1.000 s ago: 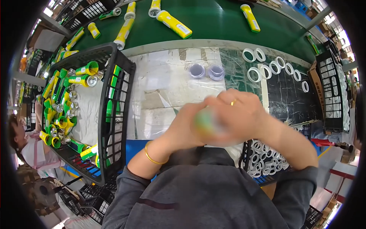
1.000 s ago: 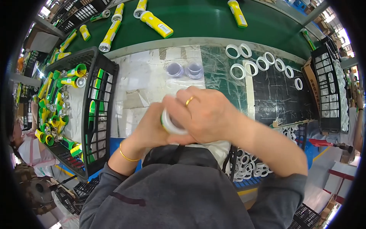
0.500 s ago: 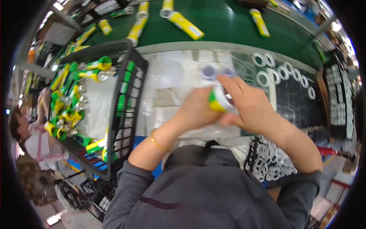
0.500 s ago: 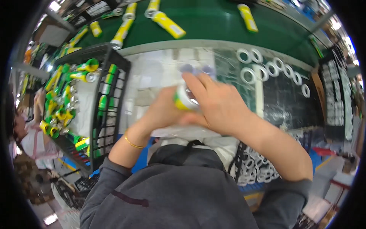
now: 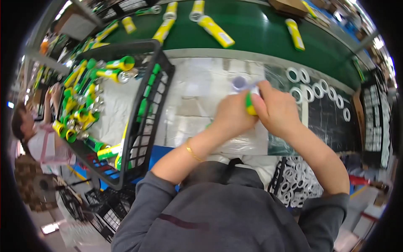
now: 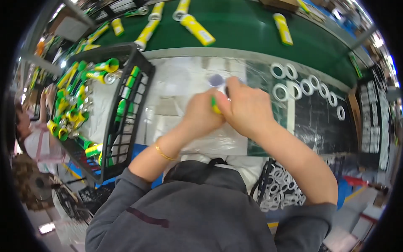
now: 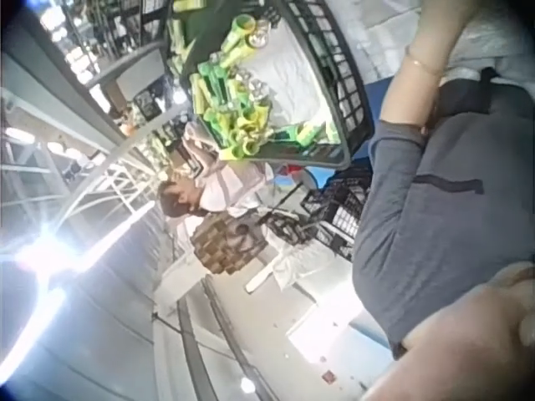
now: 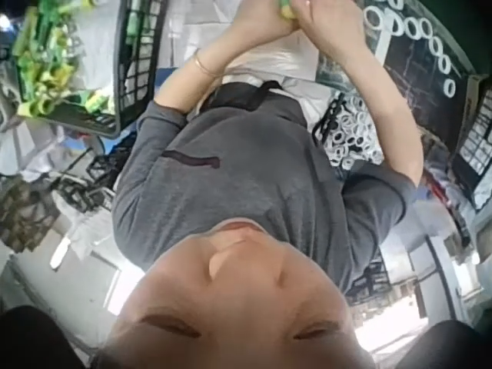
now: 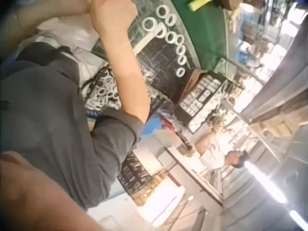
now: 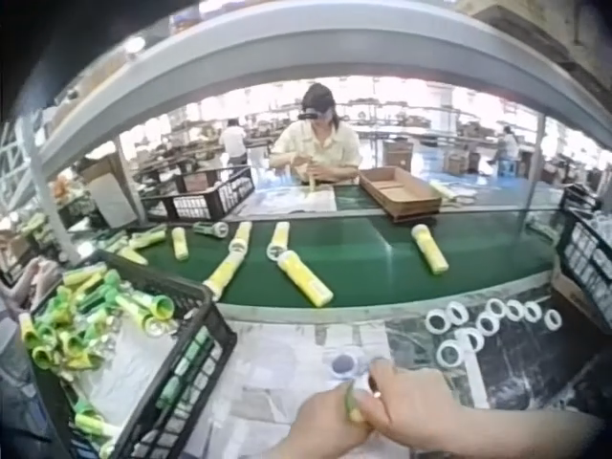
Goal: Assemble flashlight heads by placing lenses and reflectors onto the body and screwing on front caps.
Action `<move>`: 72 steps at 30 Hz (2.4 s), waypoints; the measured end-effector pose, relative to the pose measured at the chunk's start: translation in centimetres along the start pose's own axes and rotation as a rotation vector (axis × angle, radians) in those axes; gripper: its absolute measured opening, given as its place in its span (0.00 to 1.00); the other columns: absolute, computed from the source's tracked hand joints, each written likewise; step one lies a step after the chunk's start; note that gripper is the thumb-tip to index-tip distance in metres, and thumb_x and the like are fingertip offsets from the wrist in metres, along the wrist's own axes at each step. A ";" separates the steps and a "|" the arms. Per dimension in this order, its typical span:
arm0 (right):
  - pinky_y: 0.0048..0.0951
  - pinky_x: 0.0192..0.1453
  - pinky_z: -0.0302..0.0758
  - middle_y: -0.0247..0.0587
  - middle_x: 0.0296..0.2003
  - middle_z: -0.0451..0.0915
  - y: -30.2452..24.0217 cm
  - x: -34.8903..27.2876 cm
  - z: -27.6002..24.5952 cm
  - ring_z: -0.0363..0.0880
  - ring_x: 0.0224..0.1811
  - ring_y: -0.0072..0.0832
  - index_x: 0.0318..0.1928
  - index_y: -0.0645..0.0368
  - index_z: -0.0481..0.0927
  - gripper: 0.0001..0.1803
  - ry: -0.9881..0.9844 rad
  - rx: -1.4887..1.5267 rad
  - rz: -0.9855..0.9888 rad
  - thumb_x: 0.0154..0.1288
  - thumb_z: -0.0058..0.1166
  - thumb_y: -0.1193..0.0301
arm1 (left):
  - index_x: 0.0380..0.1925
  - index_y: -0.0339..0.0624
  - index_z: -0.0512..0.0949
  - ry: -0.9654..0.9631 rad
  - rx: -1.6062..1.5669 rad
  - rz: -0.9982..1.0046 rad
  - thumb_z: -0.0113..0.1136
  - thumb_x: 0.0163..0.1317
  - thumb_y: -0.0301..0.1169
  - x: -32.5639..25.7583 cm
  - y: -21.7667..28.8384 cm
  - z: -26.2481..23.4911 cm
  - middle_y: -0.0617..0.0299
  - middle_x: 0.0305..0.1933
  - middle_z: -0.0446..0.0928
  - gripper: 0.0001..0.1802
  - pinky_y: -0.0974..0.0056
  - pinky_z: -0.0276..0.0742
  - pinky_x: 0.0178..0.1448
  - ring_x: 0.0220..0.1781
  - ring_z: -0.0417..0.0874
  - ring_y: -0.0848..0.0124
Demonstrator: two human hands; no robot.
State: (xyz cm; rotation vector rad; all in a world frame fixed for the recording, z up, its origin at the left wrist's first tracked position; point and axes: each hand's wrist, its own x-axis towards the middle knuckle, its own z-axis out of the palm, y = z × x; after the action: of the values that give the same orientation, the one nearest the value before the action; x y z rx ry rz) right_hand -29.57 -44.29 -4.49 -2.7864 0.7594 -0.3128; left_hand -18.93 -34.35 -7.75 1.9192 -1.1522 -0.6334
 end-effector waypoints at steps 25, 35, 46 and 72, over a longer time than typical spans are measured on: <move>0.40 0.36 0.76 0.51 0.24 0.80 1.8 -0.8 -3.0 0.80 0.31 0.49 0.47 0.65 0.74 0.25 -0.055 0.641 -0.467 0.64 0.52 0.54 | 0.36 0.43 0.77 -0.255 -0.430 0.157 0.69 0.42 0.33 -0.4 0.6 -1.0 0.51 0.31 0.81 0.18 0.55 0.78 0.38 0.33 0.82 0.51; 0.41 0.29 0.74 0.46 0.25 0.80 1.6 -0.1 -1.9 0.79 0.25 0.47 0.48 0.59 0.74 0.35 0.342 0.370 -0.586 0.54 0.53 0.40 | 0.31 0.38 0.74 0.033 -0.131 0.391 0.68 0.42 0.31 -0.6 -0.5 -0.4 0.51 0.25 0.79 0.17 0.54 0.76 0.30 0.28 0.81 0.50; 0.44 0.39 0.75 0.47 0.31 0.81 2.8 1.7 -3.1 0.79 0.32 0.49 0.51 0.61 0.73 0.37 -0.060 0.409 -0.310 0.61 0.42 0.38 | 0.36 0.36 0.76 -0.459 -0.639 -0.102 0.65 0.44 0.27 0.9 -1.1 -1.8 0.58 0.24 0.79 0.16 0.62 0.76 0.29 0.24 0.81 0.67; 0.37 0.20 0.71 0.40 0.23 0.77 -1.0 -2.2 -4.6 0.75 0.17 0.38 0.41 0.63 0.75 0.21 -0.201 -0.049 -0.904 0.50 0.56 0.61 | 0.40 0.42 0.79 -0.527 -0.551 0.247 0.73 0.40 0.32 -5.2 -1.3 0.7 0.57 0.34 0.82 0.23 0.60 0.76 0.43 0.39 0.83 0.62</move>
State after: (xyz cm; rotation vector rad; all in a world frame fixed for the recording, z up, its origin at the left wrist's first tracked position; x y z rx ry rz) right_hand -32.17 -43.13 -0.16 -2.9582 -0.5801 -0.1475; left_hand -21.26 -29.65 -9.16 1.1507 -1.3274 -1.2161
